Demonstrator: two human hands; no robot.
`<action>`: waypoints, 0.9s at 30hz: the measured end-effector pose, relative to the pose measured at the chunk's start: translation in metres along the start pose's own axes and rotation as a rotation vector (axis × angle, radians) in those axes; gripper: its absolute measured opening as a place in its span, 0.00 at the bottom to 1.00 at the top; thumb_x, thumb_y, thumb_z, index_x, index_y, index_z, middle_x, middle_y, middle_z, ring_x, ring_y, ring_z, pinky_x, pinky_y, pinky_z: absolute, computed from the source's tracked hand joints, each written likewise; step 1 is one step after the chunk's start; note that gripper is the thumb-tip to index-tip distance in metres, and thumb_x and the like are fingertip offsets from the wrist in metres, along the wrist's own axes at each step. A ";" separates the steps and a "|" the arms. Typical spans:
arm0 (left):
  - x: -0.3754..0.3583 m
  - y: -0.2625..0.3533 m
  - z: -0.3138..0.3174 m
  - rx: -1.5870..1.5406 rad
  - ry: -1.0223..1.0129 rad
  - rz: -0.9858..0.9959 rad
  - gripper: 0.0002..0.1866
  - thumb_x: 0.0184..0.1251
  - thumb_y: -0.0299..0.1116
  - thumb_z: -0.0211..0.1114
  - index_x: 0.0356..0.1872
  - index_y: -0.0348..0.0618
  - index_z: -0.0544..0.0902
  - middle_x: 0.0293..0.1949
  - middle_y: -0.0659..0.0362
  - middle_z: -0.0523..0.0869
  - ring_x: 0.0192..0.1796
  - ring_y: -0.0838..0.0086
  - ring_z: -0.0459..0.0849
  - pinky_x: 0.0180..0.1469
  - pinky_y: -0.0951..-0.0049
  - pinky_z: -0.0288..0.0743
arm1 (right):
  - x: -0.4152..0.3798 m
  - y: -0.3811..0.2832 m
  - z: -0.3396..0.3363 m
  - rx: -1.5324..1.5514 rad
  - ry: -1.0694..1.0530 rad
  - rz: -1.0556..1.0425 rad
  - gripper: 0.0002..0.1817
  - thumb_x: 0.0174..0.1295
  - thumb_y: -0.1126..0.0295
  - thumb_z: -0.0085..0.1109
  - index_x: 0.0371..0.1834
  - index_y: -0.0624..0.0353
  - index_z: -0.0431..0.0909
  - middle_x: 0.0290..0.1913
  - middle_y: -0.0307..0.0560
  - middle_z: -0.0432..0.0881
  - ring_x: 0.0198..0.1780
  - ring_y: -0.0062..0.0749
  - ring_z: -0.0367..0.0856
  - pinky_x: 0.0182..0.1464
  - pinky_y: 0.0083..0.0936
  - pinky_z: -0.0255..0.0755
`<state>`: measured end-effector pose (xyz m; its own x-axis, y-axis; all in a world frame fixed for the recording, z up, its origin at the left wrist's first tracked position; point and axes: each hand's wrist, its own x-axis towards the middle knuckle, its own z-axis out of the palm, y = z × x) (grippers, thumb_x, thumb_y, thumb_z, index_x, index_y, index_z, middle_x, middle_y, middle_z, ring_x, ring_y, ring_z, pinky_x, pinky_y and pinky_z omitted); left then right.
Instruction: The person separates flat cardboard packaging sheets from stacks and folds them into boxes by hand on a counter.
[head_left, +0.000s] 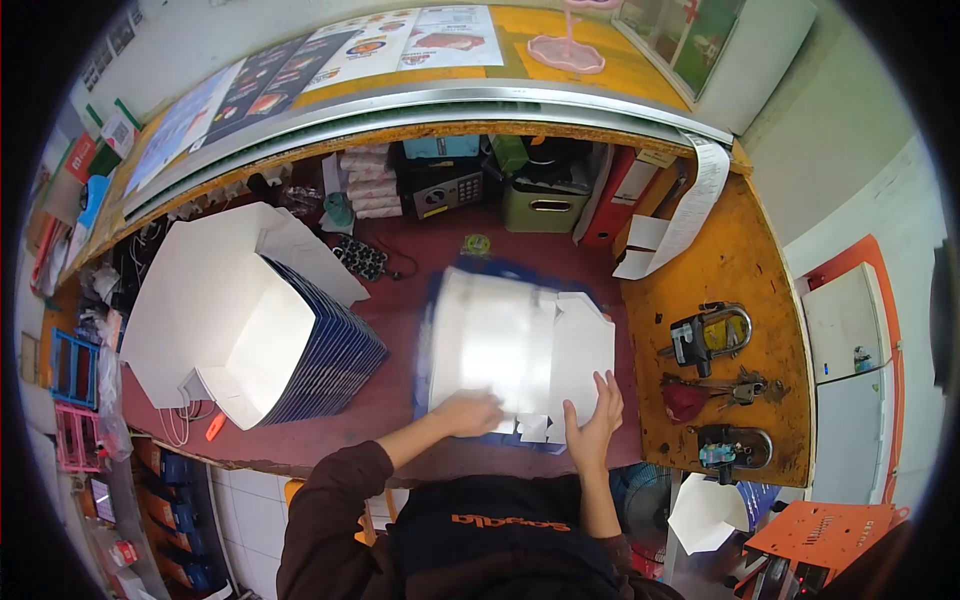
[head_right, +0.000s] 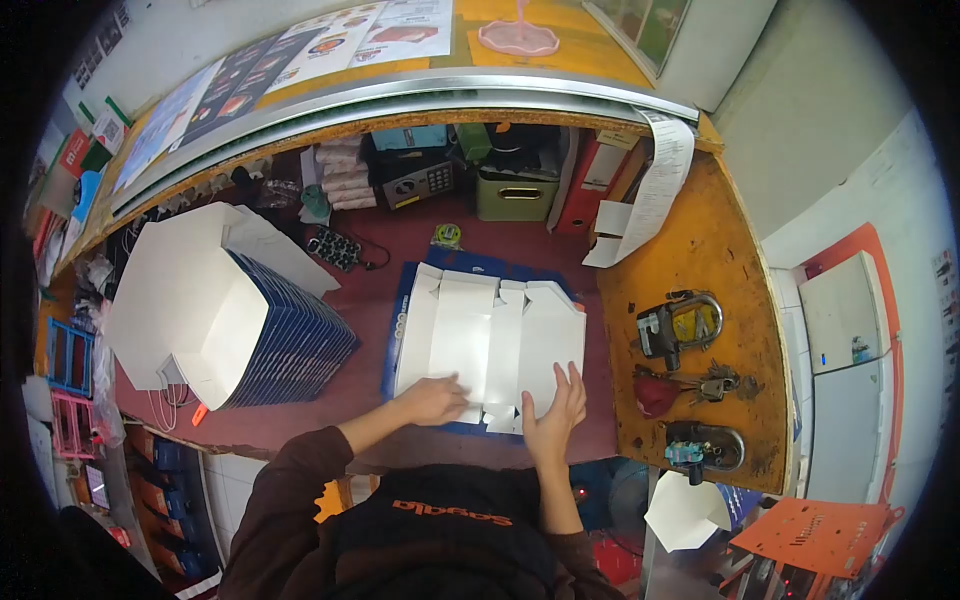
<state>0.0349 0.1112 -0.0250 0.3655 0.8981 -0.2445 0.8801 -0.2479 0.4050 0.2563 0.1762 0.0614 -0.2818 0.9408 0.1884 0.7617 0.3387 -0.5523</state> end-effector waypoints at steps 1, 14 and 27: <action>-0.001 -0.005 0.001 -0.189 -0.100 -0.043 0.18 0.60 0.44 0.57 0.44 0.40 0.77 0.44 0.50 0.79 0.44 0.54 0.80 0.44 0.57 0.75 | -0.003 -0.011 -0.011 0.089 0.041 -0.067 0.33 0.50 0.68 0.62 0.61 0.59 0.63 0.64 0.59 0.60 0.64 0.49 0.58 0.60 0.43 0.53; -0.053 0.087 -0.116 -1.377 1.031 -0.027 0.15 0.67 0.25 0.51 0.54 0.35 0.69 0.45 0.57 0.77 0.42 0.78 0.76 0.41 0.78 0.73 | -0.045 -0.046 -0.012 1.366 -0.692 0.301 0.11 0.66 0.69 0.49 0.47 0.63 0.74 0.41 0.45 0.81 0.42 0.25 0.78 0.42 0.21 0.71; -0.045 0.126 -0.123 -0.840 0.896 -0.050 0.08 0.63 0.27 0.60 0.40 0.33 0.78 0.35 0.55 0.83 0.37 0.73 0.83 0.37 0.75 0.77 | -0.015 -0.049 -0.103 1.245 0.142 0.117 0.05 0.56 0.82 0.55 0.35 0.64 0.73 0.38 0.41 0.74 0.33 0.21 0.75 0.39 0.17 0.72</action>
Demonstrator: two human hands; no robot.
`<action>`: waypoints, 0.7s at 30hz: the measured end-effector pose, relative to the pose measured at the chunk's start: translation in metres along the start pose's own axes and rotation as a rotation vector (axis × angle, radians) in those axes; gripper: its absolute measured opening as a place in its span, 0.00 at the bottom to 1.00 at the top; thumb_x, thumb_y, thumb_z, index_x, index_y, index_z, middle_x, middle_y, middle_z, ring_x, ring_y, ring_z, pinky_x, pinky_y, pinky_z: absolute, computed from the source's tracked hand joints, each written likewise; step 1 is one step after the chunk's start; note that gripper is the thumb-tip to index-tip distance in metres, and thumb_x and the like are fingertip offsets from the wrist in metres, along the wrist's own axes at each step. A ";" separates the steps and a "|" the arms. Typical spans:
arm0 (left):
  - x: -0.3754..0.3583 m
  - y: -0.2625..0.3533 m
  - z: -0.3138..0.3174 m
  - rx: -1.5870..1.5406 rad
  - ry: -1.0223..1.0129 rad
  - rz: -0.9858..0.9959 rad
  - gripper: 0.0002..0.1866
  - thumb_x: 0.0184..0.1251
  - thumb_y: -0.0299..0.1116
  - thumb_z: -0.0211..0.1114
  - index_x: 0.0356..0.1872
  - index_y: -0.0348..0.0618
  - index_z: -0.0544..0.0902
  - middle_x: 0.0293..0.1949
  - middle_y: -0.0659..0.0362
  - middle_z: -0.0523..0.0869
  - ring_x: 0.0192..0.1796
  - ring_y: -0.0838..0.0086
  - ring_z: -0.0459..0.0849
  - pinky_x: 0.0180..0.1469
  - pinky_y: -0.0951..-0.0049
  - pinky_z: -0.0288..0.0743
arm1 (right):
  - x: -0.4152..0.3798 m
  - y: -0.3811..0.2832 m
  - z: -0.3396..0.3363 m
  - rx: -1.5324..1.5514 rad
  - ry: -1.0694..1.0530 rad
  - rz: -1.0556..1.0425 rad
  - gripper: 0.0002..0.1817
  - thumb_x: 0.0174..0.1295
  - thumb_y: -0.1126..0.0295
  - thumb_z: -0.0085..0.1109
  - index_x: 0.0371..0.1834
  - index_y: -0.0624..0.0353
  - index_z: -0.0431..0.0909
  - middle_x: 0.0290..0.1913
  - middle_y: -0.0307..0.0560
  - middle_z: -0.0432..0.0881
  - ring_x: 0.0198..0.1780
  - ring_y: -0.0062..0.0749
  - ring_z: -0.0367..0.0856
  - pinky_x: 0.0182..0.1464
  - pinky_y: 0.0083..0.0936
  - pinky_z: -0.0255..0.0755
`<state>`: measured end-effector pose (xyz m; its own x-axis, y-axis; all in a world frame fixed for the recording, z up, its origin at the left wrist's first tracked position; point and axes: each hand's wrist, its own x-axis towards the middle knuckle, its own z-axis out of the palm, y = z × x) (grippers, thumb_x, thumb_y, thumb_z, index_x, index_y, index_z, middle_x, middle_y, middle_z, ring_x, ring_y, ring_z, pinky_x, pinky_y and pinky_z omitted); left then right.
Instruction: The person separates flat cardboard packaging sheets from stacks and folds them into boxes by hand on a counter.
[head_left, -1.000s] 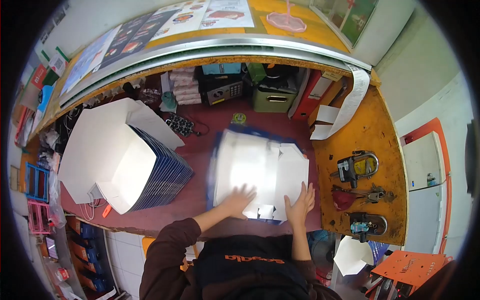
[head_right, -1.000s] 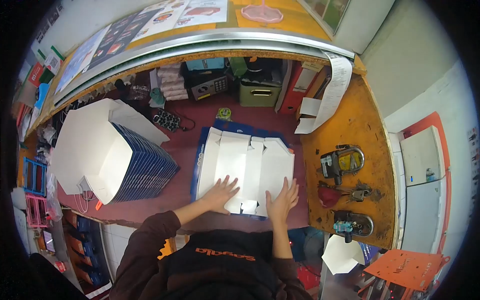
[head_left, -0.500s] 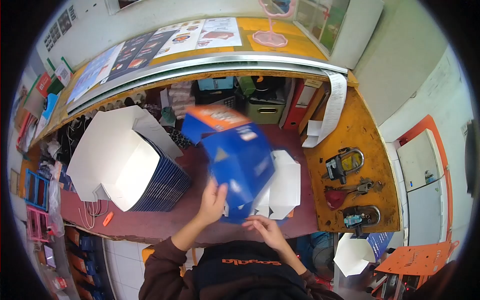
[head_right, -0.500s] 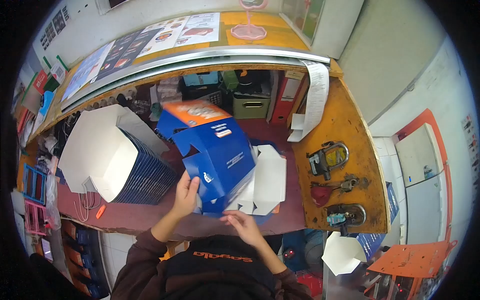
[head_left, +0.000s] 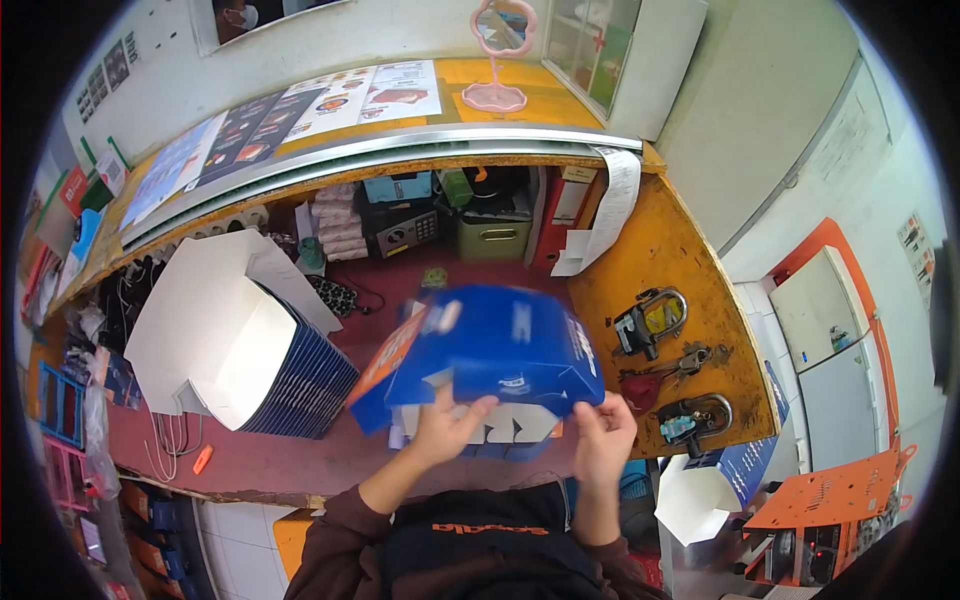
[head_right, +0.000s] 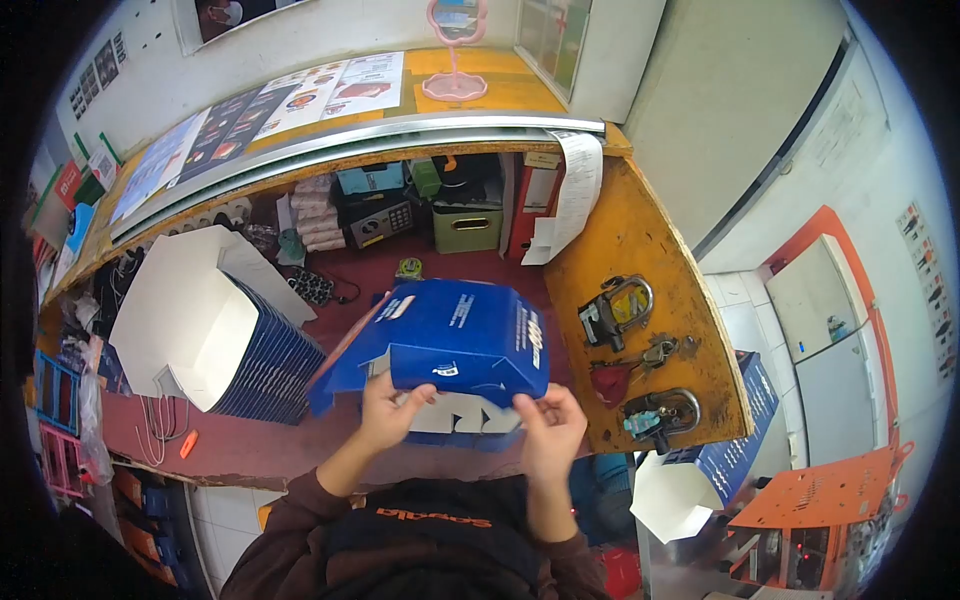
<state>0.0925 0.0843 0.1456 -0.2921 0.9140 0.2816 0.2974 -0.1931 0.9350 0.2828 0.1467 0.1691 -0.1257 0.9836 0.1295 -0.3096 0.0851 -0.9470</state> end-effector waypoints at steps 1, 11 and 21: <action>-0.002 0.013 0.013 -0.266 0.032 -0.012 0.09 0.64 0.27 0.59 0.42 0.33 0.77 0.36 0.55 0.83 0.37 0.73 0.82 0.38 0.76 0.77 | -0.007 0.011 0.014 -0.024 0.065 -0.207 0.05 0.55 0.84 0.55 0.33 0.63 0.73 0.38 0.40 0.72 0.33 0.21 0.74 0.38 0.17 0.72; 0.013 0.026 -0.005 -1.520 -0.014 -0.247 0.22 0.65 0.30 0.58 0.60 0.39 0.67 0.57 0.56 0.72 0.58 0.73 0.71 0.59 0.72 0.67 | -0.006 -0.007 0.037 0.754 -0.133 0.386 0.14 0.57 0.76 0.58 0.46 0.59 0.69 0.37 0.37 0.76 0.32 0.17 0.71 0.29 0.13 0.64; 0.005 0.034 0.021 -1.102 0.182 -0.228 0.26 0.62 0.40 0.62 0.59 0.41 0.68 0.56 0.58 0.75 0.58 0.72 0.72 0.60 0.69 0.65 | -0.040 0.046 0.077 0.334 0.018 -0.222 0.24 0.47 0.84 0.65 0.49 0.65 0.72 0.44 0.46 0.79 0.46 0.34 0.78 0.53 0.31 0.69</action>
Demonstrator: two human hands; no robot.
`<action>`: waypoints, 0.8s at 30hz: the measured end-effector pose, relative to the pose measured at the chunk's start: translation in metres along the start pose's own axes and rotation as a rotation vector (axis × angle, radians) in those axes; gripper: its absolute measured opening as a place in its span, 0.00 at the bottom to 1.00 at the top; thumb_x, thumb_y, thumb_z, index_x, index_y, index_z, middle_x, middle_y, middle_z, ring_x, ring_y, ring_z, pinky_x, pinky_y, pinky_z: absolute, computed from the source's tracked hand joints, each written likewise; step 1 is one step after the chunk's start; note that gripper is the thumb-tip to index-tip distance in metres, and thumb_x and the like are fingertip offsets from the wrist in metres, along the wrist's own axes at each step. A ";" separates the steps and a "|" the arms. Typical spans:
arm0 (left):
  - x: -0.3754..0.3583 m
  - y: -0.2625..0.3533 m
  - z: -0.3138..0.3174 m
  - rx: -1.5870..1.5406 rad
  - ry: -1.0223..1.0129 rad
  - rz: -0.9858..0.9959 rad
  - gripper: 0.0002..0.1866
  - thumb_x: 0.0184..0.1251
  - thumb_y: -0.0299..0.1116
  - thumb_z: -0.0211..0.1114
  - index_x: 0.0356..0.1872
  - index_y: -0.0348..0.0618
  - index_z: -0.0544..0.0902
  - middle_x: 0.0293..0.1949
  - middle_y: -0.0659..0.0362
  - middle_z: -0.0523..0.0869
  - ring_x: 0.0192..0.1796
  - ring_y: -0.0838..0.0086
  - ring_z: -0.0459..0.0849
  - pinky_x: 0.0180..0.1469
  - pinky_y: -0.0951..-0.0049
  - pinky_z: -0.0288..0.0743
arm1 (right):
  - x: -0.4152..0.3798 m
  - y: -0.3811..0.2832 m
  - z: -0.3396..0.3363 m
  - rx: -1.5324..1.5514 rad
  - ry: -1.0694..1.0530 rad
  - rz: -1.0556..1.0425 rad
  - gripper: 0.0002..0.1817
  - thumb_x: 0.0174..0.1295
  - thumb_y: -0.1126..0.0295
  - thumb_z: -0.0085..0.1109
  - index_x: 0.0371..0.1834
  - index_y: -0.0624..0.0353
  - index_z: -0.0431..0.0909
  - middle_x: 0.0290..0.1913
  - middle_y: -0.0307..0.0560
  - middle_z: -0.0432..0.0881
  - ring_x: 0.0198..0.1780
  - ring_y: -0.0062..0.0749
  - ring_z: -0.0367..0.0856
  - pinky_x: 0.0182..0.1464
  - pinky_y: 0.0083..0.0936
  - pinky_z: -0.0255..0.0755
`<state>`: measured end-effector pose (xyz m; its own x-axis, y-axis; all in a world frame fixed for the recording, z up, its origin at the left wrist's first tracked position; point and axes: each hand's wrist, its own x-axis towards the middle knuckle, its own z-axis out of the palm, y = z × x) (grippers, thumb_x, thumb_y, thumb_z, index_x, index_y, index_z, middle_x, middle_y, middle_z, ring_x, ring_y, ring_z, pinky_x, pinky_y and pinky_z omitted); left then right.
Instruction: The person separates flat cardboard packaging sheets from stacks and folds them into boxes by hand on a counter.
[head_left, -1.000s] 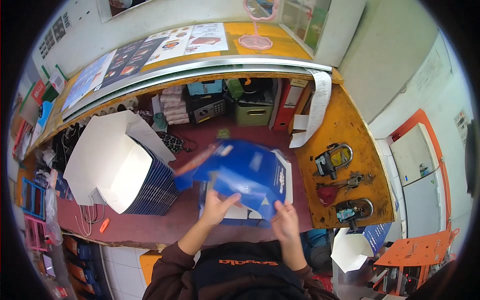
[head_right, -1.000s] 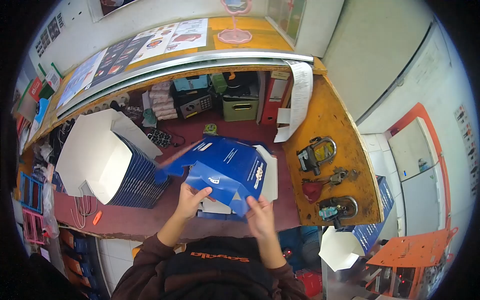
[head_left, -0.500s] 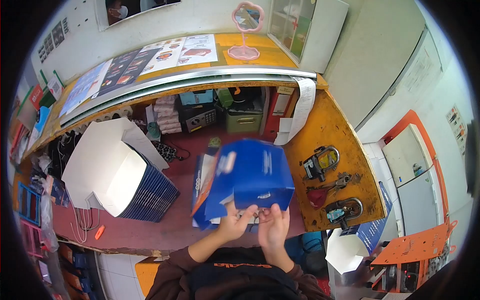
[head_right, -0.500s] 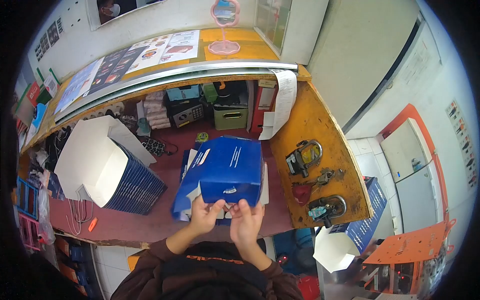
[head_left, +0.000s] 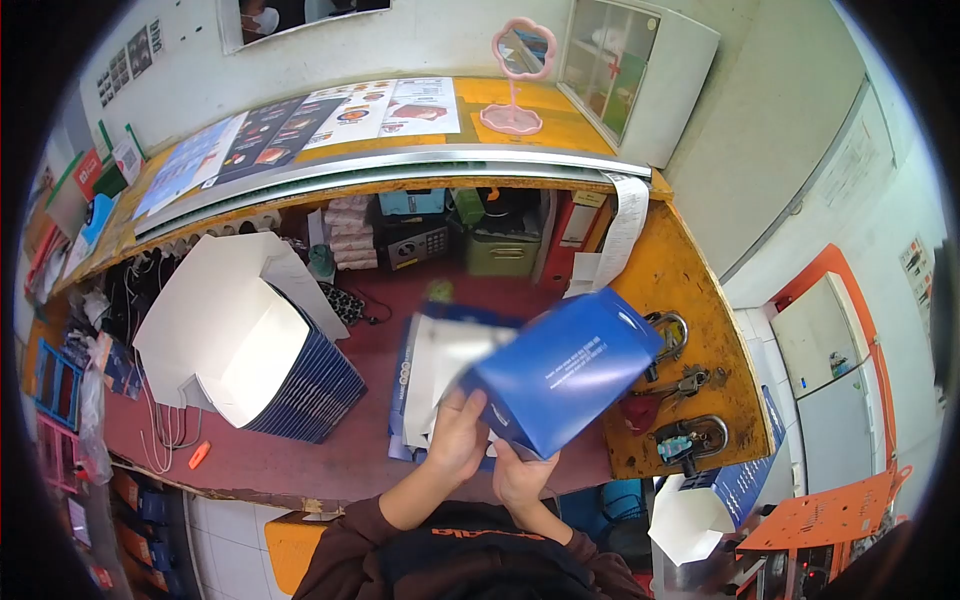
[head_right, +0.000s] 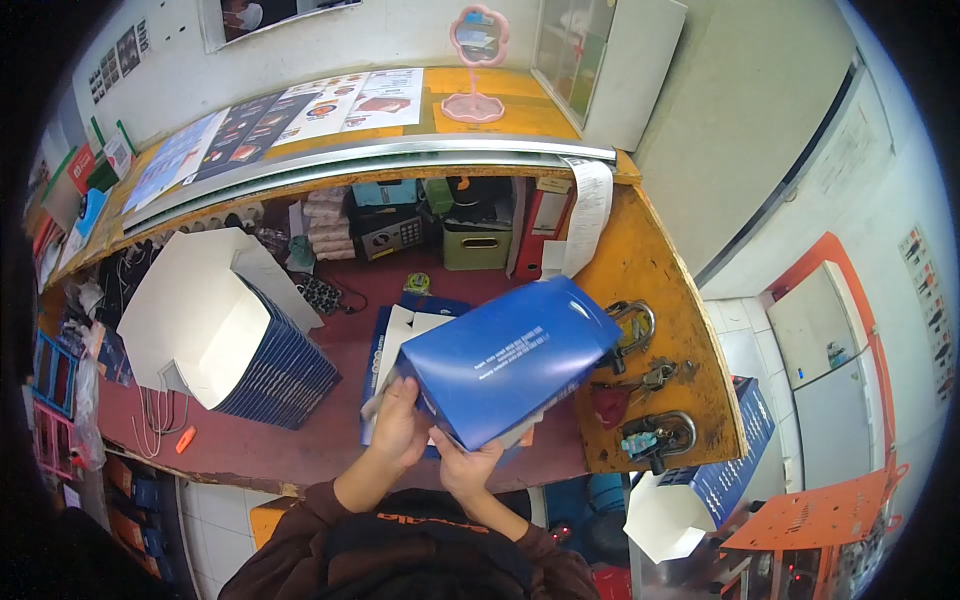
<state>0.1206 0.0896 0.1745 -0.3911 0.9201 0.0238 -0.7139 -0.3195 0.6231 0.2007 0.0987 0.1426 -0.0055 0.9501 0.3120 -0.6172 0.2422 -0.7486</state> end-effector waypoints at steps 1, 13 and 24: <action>0.005 0.000 -0.005 -0.015 0.049 -0.099 0.26 0.63 0.44 0.59 0.58 0.41 0.69 0.55 0.58 0.76 0.57 0.70 0.73 0.59 0.67 0.66 | 0.002 0.005 -0.008 0.000 -0.004 0.000 0.24 0.47 0.84 0.65 0.49 0.65 0.72 0.44 0.46 0.79 0.46 0.34 0.78 0.53 0.31 0.69; 0.038 0.066 -0.100 0.628 -0.273 -0.427 0.41 0.53 0.55 0.65 0.61 0.36 0.65 0.55 0.49 0.74 0.56 0.66 0.75 0.56 0.67 0.72 | 0.086 -0.052 -0.111 0.326 -0.369 0.770 0.26 0.61 0.58 0.57 0.53 0.70 0.69 0.42 0.51 0.80 0.41 0.34 0.81 0.44 0.27 0.76; 0.003 -0.025 -0.065 -0.810 -0.713 -0.560 0.30 0.69 0.59 0.37 0.58 0.47 0.68 0.48 0.58 0.78 0.47 0.69 0.76 0.42 0.68 0.72 | 0.033 -0.017 -0.046 -0.281 -0.030 0.166 0.22 0.64 0.60 0.53 0.55 0.66 0.68 0.50 0.48 0.75 0.49 0.30 0.75 0.51 0.27 0.69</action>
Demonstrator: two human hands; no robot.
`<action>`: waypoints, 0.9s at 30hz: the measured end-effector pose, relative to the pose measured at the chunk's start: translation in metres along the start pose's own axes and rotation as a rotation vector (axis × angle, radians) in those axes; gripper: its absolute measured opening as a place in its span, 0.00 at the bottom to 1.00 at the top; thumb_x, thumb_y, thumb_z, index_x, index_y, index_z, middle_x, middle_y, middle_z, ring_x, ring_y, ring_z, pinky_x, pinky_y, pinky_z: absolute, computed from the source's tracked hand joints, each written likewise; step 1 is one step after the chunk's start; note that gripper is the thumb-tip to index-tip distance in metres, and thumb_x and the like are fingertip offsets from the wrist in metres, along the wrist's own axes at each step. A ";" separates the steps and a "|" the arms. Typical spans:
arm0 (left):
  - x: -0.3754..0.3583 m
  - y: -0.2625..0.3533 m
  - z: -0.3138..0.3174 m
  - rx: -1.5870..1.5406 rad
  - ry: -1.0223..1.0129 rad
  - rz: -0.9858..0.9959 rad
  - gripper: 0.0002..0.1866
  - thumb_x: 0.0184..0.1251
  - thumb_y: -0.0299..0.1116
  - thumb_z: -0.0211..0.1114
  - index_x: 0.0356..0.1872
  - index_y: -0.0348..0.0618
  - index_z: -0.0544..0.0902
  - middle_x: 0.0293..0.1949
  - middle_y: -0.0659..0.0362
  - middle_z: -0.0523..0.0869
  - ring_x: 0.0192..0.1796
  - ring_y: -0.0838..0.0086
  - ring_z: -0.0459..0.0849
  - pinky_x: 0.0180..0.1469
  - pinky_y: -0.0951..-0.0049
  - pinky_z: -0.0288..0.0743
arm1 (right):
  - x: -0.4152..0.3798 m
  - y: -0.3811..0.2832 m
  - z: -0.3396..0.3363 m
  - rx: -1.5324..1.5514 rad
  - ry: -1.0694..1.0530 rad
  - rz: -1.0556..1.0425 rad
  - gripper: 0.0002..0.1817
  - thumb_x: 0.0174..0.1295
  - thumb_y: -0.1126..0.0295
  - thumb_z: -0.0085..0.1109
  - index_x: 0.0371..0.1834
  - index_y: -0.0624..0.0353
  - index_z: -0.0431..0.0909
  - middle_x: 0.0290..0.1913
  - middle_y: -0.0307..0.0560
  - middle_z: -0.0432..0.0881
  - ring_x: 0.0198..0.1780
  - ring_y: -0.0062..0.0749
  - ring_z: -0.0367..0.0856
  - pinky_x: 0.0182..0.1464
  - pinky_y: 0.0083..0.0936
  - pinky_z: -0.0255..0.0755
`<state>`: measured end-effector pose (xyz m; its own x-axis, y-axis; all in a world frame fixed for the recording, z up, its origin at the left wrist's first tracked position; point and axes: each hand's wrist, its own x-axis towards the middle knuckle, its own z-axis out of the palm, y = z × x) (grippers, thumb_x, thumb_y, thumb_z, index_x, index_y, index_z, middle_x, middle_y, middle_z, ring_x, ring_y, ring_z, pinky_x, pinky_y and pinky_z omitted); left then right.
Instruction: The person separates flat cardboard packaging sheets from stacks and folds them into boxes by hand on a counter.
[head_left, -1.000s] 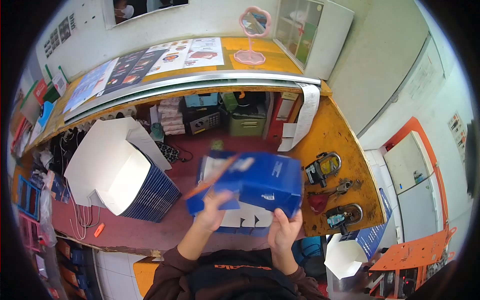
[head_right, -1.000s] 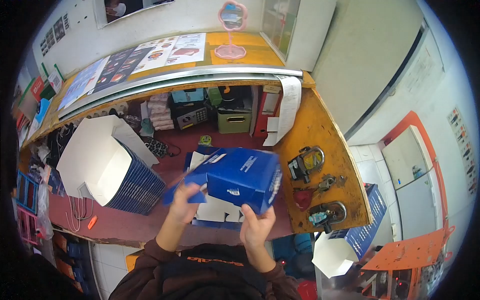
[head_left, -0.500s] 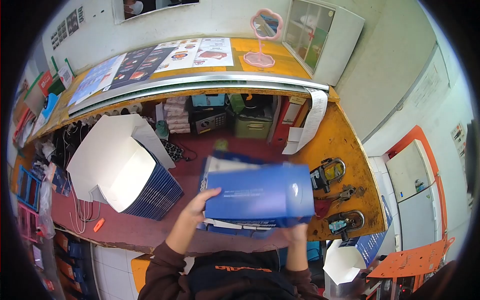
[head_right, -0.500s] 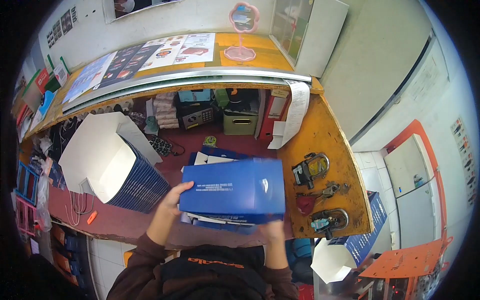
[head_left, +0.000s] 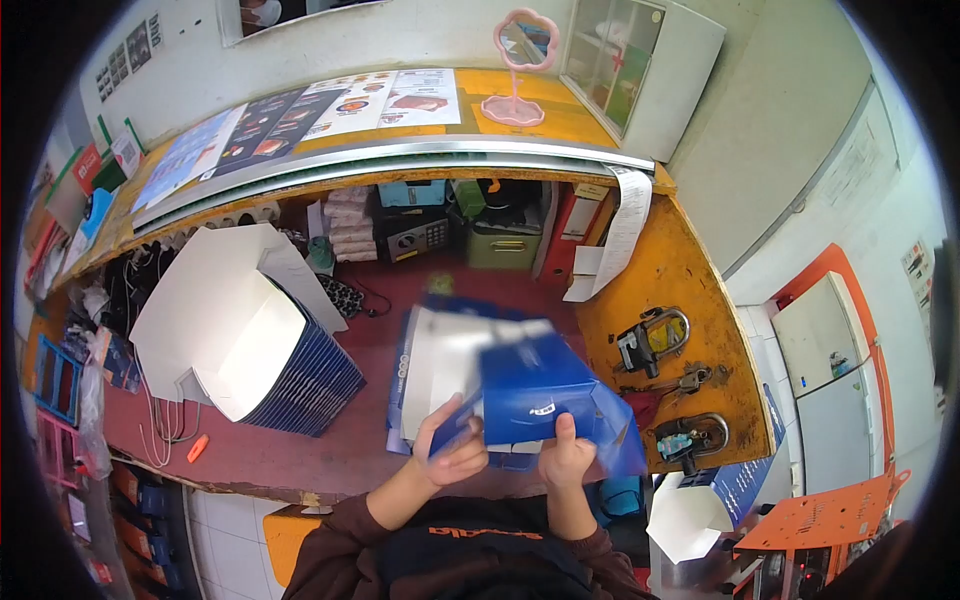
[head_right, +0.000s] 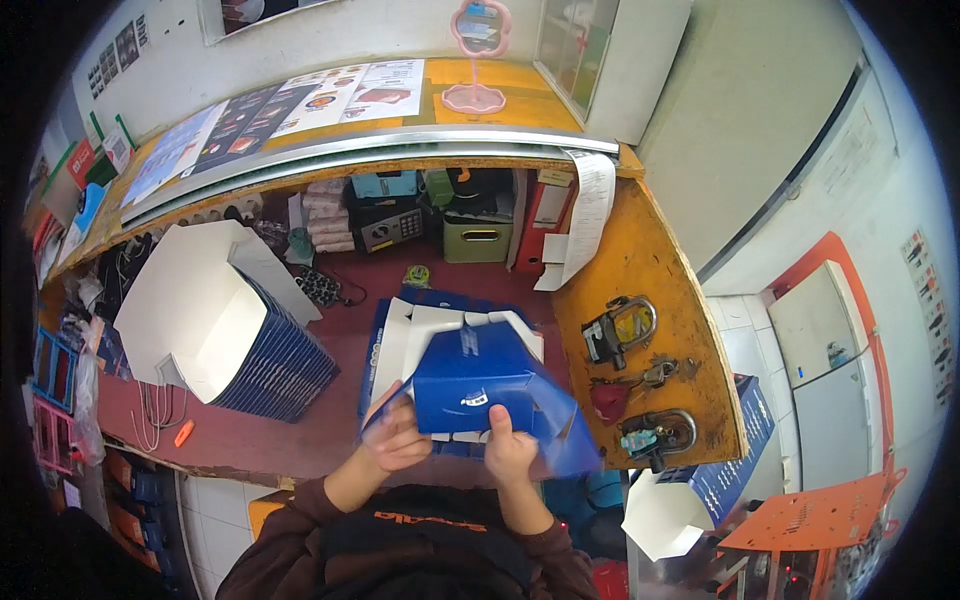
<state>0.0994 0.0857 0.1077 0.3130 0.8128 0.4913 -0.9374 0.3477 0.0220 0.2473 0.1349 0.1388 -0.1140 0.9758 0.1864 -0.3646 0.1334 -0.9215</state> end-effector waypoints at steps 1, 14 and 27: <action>0.007 -0.002 -0.003 -0.113 -0.174 0.082 0.29 0.68 0.59 0.38 0.56 0.47 0.69 0.46 0.59 0.79 0.44 0.71 0.75 0.37 0.72 0.70 | -0.003 -0.002 0.007 -0.001 0.001 -0.003 0.22 0.64 0.60 0.53 0.55 0.66 0.68 0.50 0.48 0.75 0.49 0.30 0.75 0.51 0.27 0.69; 0.008 0.030 0.044 1.973 0.757 0.284 0.11 0.59 0.23 0.63 0.43 0.34 0.78 0.39 0.55 0.83 0.41 0.76 0.81 0.43 0.74 0.75 | 0.043 -0.052 -0.028 0.736 -0.332 0.560 0.10 0.61 0.71 0.54 0.45 0.61 0.70 0.35 0.37 0.77 0.36 0.21 0.75 0.42 0.20 0.68; 0.016 -0.003 0.015 1.414 0.854 0.364 0.13 0.60 0.29 0.60 0.46 0.40 0.73 0.48 0.55 0.77 0.46 0.74 0.77 0.46 0.73 0.70 | 0.024 -0.003 0.029 0.761 -0.055 0.500 0.07 0.58 0.75 0.59 0.34 0.49 0.74 0.29 0.29 0.75 0.27 0.14 0.69 0.29 0.17 0.65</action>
<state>0.1048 0.0904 0.1282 -0.3905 0.9171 0.0800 -0.2190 -0.1770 0.9595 0.2187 0.1532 0.1561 -0.4595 0.8769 -0.1410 -0.7697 -0.4724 -0.4295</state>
